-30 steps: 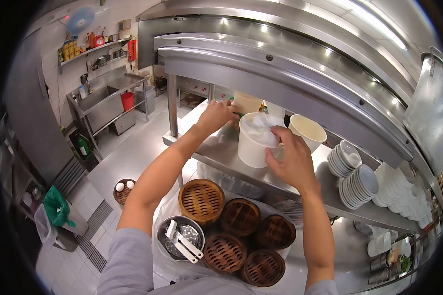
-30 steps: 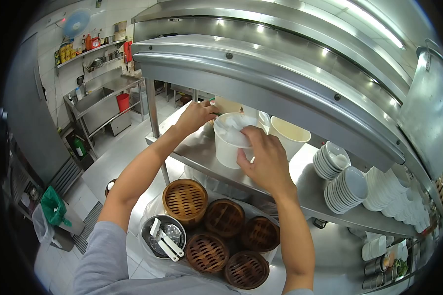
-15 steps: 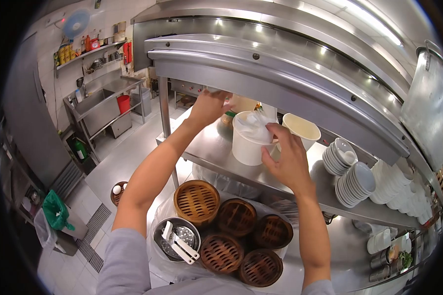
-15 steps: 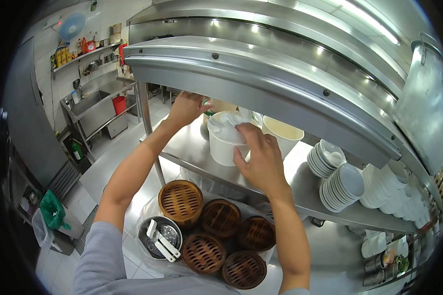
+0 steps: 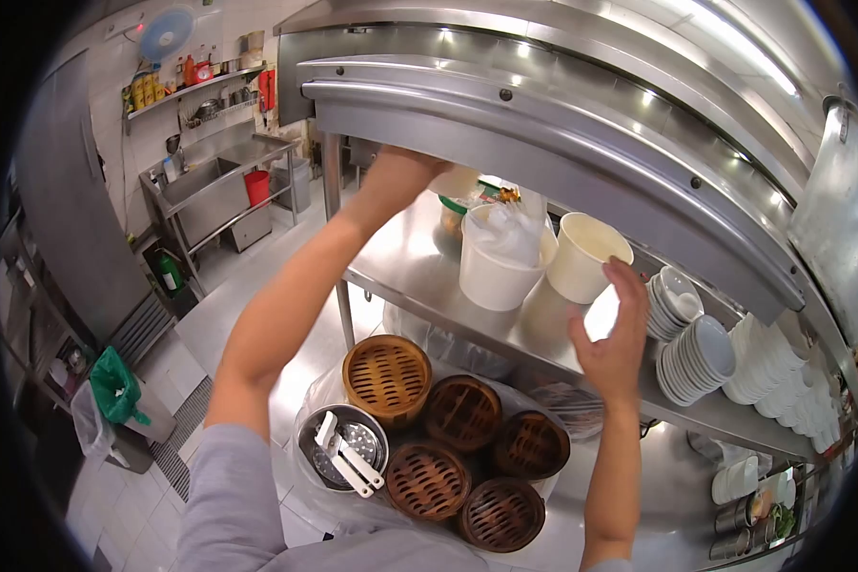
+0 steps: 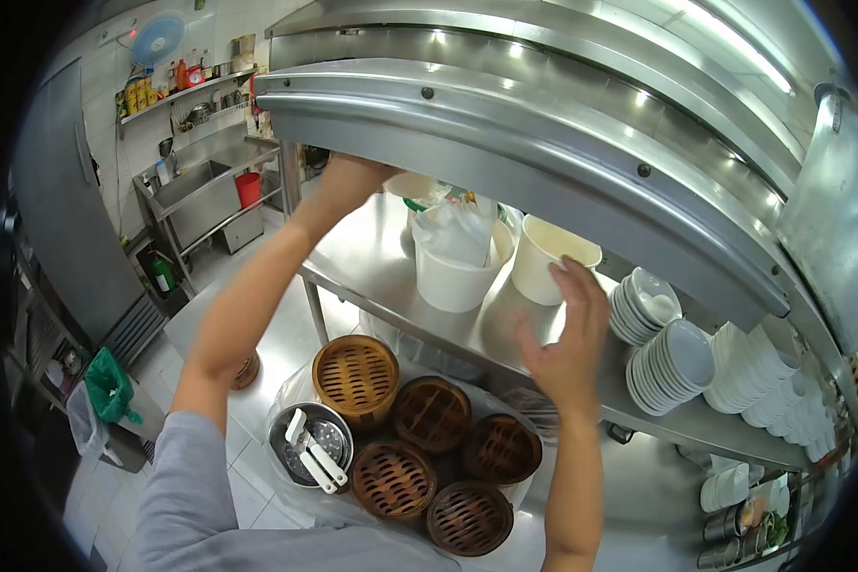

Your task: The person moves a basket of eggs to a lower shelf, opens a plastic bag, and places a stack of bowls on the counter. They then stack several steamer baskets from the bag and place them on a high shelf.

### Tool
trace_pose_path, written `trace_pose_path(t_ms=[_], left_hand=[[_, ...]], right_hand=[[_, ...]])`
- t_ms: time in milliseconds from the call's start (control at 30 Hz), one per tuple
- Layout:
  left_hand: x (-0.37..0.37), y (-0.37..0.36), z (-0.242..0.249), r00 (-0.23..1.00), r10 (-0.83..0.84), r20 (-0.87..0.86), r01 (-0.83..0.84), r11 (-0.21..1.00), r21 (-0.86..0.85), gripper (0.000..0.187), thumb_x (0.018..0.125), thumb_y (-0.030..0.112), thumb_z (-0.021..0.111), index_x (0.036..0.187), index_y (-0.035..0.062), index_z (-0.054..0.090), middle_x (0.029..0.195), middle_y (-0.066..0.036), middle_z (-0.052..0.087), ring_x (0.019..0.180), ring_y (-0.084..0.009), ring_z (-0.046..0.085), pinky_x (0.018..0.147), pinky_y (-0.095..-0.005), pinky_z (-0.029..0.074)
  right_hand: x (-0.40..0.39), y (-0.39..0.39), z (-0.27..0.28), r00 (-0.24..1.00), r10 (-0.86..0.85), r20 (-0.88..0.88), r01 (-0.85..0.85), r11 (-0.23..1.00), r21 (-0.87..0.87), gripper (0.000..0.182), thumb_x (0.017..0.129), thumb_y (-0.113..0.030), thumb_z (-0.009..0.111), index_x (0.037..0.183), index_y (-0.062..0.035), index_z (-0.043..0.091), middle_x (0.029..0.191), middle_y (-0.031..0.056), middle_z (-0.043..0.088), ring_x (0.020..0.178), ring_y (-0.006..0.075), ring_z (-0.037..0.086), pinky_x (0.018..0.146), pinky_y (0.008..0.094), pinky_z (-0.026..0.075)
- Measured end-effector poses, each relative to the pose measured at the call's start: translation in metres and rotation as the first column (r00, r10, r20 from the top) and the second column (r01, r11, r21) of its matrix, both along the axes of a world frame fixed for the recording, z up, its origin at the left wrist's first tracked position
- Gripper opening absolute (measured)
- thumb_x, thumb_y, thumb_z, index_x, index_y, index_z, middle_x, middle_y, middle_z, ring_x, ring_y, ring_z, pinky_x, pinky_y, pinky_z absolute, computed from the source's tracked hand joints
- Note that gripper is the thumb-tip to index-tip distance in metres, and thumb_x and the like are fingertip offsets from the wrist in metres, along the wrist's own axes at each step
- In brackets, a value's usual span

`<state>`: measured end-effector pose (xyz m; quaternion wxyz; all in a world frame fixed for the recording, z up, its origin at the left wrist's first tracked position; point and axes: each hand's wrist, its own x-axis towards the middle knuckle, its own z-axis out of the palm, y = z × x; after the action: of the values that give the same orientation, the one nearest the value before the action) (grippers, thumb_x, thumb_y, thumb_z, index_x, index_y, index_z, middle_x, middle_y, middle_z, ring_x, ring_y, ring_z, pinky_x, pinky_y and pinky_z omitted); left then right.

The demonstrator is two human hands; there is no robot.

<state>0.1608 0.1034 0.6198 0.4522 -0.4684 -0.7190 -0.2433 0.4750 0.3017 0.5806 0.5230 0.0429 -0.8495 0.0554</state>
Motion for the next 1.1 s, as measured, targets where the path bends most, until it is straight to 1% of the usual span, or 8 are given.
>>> trace_pose_path(t_ms=[67,133,233,400,667,833,900,1100], left_hand=[[0.006,-0.022,-0.005,0.963,0.116,-0.242,-0.129,0.991,-0.038,0.029,0.091,0.026,0.064,0.114,0.0089,0.067,0.111,-0.014,0.068,0.106,-0.0304,0.064,0.093,-0.0458,0.048],[0.025,-0.041,-0.007,0.941,0.295,0.168,-0.238,0.926,-0.294,0.02,0.092,0.025,0.063,0.104,0.0094,0.067,0.09,-0.012,0.072,0.083,-0.0291,0.07,0.08,-0.045,0.053],[0.01,-0.044,-0.044,0.962,0.271,0.043,-0.251,0.932,-0.262,0.018,0.092,0.026,0.064,0.098,0.0091,0.065,0.074,-0.01,0.071,0.068,-0.0282,0.07,0.069,-0.0427,0.054],[0.004,-0.028,-0.065,0.934,0.176,0.312,-0.135,0.98,-0.147,0.023,0.091,0.025,0.066,0.102,0.004,0.069,0.085,-0.02,0.07,0.081,-0.0387,0.068,0.073,-0.0475,0.054],[-0.005,-0.031,-0.066,0.911,0.266,0.315,-0.203,0.954,-0.219,0.044,0.09,0.023,0.067,0.13,0.0086,0.055,0.084,-0.019,0.071,0.082,-0.0393,0.069,0.074,-0.0483,0.054],[0.031,-0.041,-0.055,0.927,0.042,0.372,-0.007,0.995,-0.096,0.056,0.088,0.02,0.07,0.139,0.0107,0.048,0.083,-0.019,0.068,0.072,-0.0369,0.067,0.069,-0.0414,0.055],[0.067,-0.042,-0.047,0.744,-0.116,0.658,0.153,0.988,0.001,0.071,0.082,0.019,0.074,0.145,0.0108,0.041,0.102,-0.018,0.066,0.078,-0.0309,0.067,0.07,-0.0395,0.055],[0.139,-0.008,-0.048,0.688,-0.298,0.662,0.323,0.942,0.088,0.09,0.076,0.034,0.084,0.148,0.0117,0.035,0.135,-0.012,0.045,0.099,-0.0218,0.061,0.083,-0.0392,0.052]], right_hand=[[0.005,0.013,0.0,0.996,-0.092,0.005,0.092,0.996,-0.006,0.062,0.076,-0.014,0.075,0.133,-0.0071,0.052,0.135,0.0167,0.053,0.125,0.0357,0.049,0.106,0.0468,0.037],[0.0,0.025,0.002,0.989,-0.148,0.014,0.148,0.989,-0.012,0.061,0.077,-0.015,0.074,0.133,-0.0073,0.052,0.135,0.0171,0.052,0.125,0.0362,0.048,0.106,0.0472,0.037],[-0.017,0.042,0.001,0.974,-0.221,0.051,0.222,0.975,-0.005,0.058,0.079,-0.018,0.072,0.133,-0.0078,0.052,0.137,0.0183,0.05,0.126,0.0375,0.048,0.106,0.0484,0.036],[-0.043,0.059,-0.007,0.915,-0.328,0.237,0.329,0.944,0.035,0.051,0.082,-0.024,0.071,0.128,-0.0077,0.056,0.136,0.0163,0.051,0.126,0.0367,0.049,0.102,0.0513,0.039],[-0.055,0.073,-0.011,0.907,-0.345,0.243,0.34,0.938,0.062,0.045,0.086,-0.024,0.068,0.126,-0.007,0.057,0.134,0.0166,0.05,0.126,0.0371,0.049,0.107,0.0523,0.034],[-0.078,0.09,-0.013,0.893,-0.36,0.27,0.356,0.932,0.064,0.044,0.087,-0.025,0.067,0.126,-0.0073,0.057,0.135,0.0169,0.049,0.129,0.0383,0.047,0.109,0.0522,0.033],[-0.082,0.09,-0.01,0.881,-0.364,0.303,0.366,0.929,0.051,0.043,0.088,-0.025,0.066,0.127,-0.0089,0.057,0.136,0.0161,0.049,0.129,0.0374,0.046,0.109,0.0521,0.033],[-0.088,0.08,-0.009,0.869,-0.359,0.342,0.367,0.929,0.044,0.045,0.087,-0.026,0.067,0.129,-0.0109,0.057,0.137,0.015,0.05,0.129,0.0352,0.047,0.108,0.0525,0.033]])
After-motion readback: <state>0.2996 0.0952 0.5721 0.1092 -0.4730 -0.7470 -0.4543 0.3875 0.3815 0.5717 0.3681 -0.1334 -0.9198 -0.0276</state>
